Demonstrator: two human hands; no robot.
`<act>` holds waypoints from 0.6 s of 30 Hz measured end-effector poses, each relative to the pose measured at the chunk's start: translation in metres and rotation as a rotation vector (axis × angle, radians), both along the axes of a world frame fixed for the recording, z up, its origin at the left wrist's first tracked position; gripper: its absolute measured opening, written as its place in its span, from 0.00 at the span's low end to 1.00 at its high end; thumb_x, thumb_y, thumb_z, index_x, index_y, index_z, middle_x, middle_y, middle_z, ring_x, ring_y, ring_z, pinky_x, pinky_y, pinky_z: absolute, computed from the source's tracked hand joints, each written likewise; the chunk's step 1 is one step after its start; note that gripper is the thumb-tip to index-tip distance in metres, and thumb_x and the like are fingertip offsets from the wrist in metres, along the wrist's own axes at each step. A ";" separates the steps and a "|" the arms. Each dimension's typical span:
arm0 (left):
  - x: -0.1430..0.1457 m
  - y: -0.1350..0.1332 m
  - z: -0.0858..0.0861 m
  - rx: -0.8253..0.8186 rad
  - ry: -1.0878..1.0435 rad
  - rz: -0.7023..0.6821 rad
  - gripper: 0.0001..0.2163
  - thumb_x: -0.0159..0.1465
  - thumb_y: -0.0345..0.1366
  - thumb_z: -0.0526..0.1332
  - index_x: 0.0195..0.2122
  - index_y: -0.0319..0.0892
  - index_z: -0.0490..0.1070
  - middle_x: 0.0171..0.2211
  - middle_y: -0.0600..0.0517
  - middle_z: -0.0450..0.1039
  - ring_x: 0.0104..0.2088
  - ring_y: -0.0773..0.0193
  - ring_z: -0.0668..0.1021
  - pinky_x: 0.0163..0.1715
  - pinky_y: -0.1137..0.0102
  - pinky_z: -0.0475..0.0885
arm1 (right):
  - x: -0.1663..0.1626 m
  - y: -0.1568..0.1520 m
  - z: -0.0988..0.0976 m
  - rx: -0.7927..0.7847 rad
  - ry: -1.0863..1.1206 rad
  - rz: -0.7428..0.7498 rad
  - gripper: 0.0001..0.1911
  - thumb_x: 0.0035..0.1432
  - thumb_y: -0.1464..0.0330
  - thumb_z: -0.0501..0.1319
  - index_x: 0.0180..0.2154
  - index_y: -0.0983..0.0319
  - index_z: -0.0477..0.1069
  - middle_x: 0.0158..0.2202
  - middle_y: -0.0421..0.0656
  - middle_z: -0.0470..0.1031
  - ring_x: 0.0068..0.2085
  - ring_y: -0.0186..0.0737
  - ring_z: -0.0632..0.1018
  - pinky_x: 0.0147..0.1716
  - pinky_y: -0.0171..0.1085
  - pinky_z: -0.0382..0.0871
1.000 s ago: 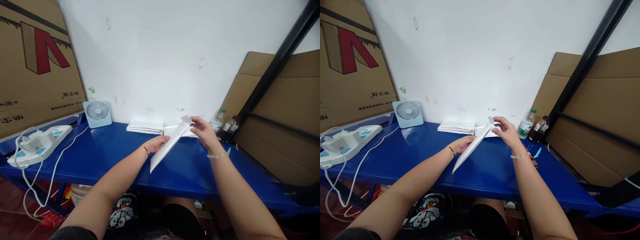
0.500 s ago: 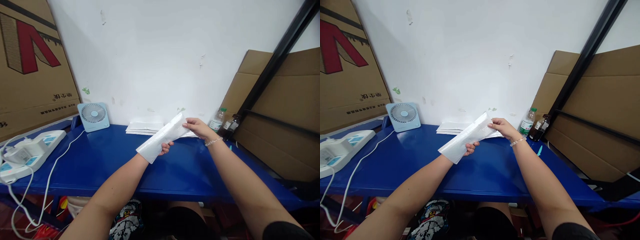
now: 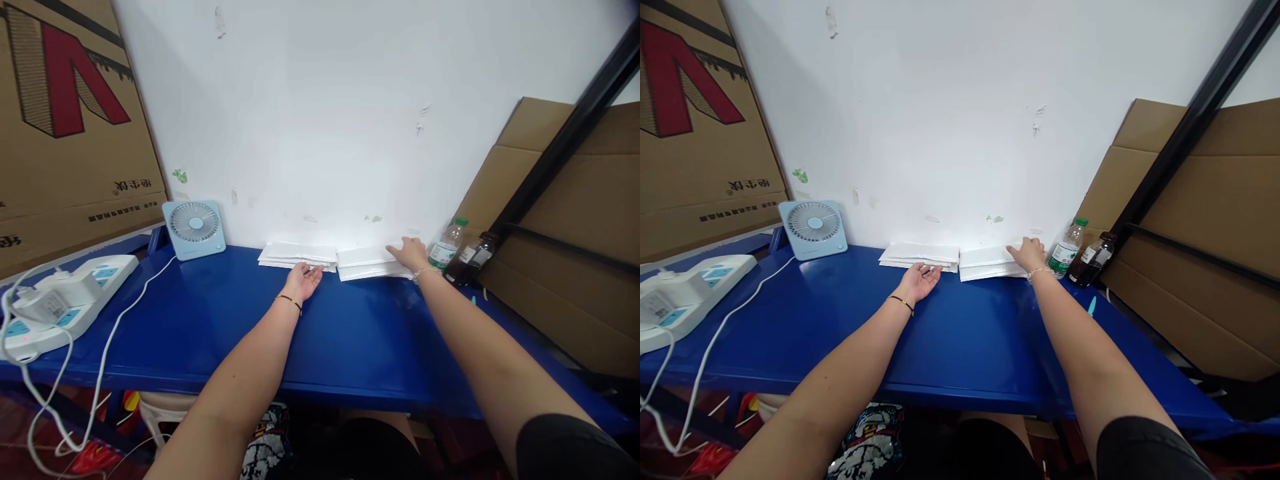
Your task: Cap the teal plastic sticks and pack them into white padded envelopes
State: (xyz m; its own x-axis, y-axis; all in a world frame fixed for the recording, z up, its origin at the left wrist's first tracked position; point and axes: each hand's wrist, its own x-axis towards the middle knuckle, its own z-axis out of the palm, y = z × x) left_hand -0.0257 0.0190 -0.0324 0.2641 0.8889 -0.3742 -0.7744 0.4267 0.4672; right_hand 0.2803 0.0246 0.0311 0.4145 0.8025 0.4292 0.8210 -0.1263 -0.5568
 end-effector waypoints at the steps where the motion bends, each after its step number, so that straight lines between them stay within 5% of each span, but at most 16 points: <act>1: -0.002 0.002 -0.001 0.004 0.003 0.022 0.09 0.66 0.34 0.51 0.46 0.40 0.59 0.42 0.42 0.70 0.35 0.62 0.80 0.30 0.71 0.75 | -0.007 -0.001 -0.003 -0.026 -0.173 0.043 0.36 0.46 0.51 0.63 0.51 0.68 0.67 0.57 0.63 0.61 0.59 0.64 0.60 0.54 0.57 0.53; 4: -0.006 0.007 -0.003 0.006 0.017 0.060 0.08 0.65 0.34 0.51 0.45 0.40 0.60 0.41 0.44 0.69 0.36 0.61 0.80 0.32 0.71 0.75 | -0.024 -0.004 -0.012 -0.147 -0.622 0.378 0.40 0.45 0.51 0.65 0.58 0.58 0.61 0.62 0.53 0.59 0.61 0.61 0.56 0.56 0.56 0.48; 6: -0.006 0.007 -0.003 0.004 0.025 0.063 0.08 0.65 0.33 0.51 0.45 0.39 0.60 0.40 0.44 0.69 0.37 0.60 0.80 0.32 0.70 0.75 | -0.032 -0.004 -0.016 -0.193 -0.749 0.490 0.31 0.48 0.56 0.65 0.54 0.56 0.67 0.58 0.50 0.65 0.59 0.57 0.61 0.55 0.54 0.47; 8: -0.006 0.006 -0.003 0.004 0.031 0.065 0.08 0.64 0.32 0.52 0.45 0.39 0.60 0.40 0.44 0.69 0.37 0.60 0.80 0.32 0.70 0.75 | -0.040 -0.003 -0.019 -0.192 -0.760 0.429 0.22 0.52 0.58 0.62 0.48 0.58 0.71 0.53 0.50 0.71 0.54 0.54 0.66 0.53 0.53 0.49; 14: -0.007 0.007 -0.003 0.013 0.060 0.068 0.04 0.64 0.32 0.52 0.40 0.40 0.61 0.39 0.45 0.70 0.35 0.62 0.80 0.31 0.71 0.74 | -0.100 0.002 -0.023 -0.052 -0.730 0.504 0.23 0.57 0.59 0.57 0.52 0.61 0.68 0.51 0.51 0.72 0.53 0.51 0.67 0.52 0.47 0.51; 18: -0.006 0.004 -0.004 0.031 0.096 0.044 0.03 0.63 0.33 0.54 0.37 0.41 0.61 0.38 0.46 0.70 0.35 0.63 0.80 0.32 0.72 0.73 | -0.149 0.002 -0.030 -0.124 -0.824 0.414 0.14 0.60 0.68 0.53 0.42 0.66 0.73 0.44 0.56 0.74 0.49 0.52 0.70 0.47 0.46 0.55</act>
